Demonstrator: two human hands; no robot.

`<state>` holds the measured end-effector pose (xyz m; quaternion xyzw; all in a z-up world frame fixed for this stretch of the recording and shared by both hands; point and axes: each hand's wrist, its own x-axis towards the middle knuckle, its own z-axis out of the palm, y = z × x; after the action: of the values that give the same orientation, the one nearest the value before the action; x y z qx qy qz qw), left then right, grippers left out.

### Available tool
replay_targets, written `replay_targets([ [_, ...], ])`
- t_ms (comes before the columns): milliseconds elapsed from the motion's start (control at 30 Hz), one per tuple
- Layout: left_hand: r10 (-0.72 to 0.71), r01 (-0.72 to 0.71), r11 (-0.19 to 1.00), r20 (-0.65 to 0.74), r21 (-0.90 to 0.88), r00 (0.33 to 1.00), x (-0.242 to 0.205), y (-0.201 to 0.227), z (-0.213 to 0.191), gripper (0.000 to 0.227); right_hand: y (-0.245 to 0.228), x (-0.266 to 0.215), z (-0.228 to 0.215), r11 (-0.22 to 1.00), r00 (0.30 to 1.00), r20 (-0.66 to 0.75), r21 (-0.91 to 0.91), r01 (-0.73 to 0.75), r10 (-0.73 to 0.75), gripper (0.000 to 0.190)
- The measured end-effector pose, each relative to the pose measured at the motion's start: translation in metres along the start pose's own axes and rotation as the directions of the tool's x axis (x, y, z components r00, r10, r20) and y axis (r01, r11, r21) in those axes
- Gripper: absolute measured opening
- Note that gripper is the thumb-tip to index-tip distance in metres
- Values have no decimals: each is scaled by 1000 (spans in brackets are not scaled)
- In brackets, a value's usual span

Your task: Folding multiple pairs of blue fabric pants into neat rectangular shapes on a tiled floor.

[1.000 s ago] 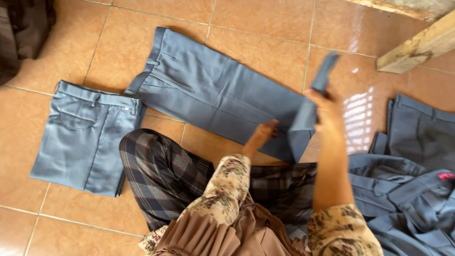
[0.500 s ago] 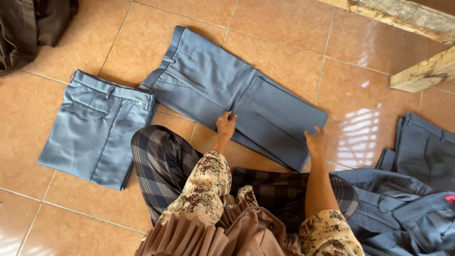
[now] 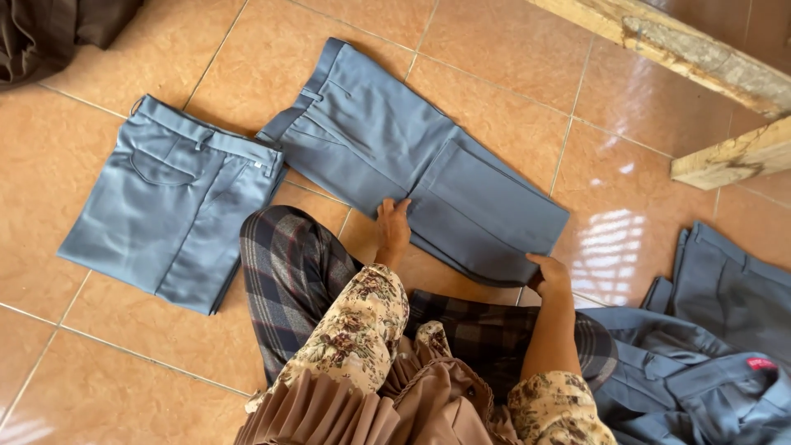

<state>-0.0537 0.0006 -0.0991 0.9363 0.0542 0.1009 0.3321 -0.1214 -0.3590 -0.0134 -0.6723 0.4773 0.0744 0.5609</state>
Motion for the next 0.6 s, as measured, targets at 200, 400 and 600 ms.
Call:
replay_targets([
  [200, -51, -4, 986, 319, 169, 946, -9, 36, -24, 53, -21, -8, -52, 895, 967, 202, 443, 50, -154, 74],
  [400, 257, -263, 965, 204, 6, 945, -93, 60, 91, 47, -86, -93, -101, 732, 937, 87, 650, 205, -339, 48],
  [600, 335, 6, 880, 628, -476, 702, -149, 125, 43, 88, -178, -198, -4, 709, 837, 35, 551, 440, -546, 46],
])
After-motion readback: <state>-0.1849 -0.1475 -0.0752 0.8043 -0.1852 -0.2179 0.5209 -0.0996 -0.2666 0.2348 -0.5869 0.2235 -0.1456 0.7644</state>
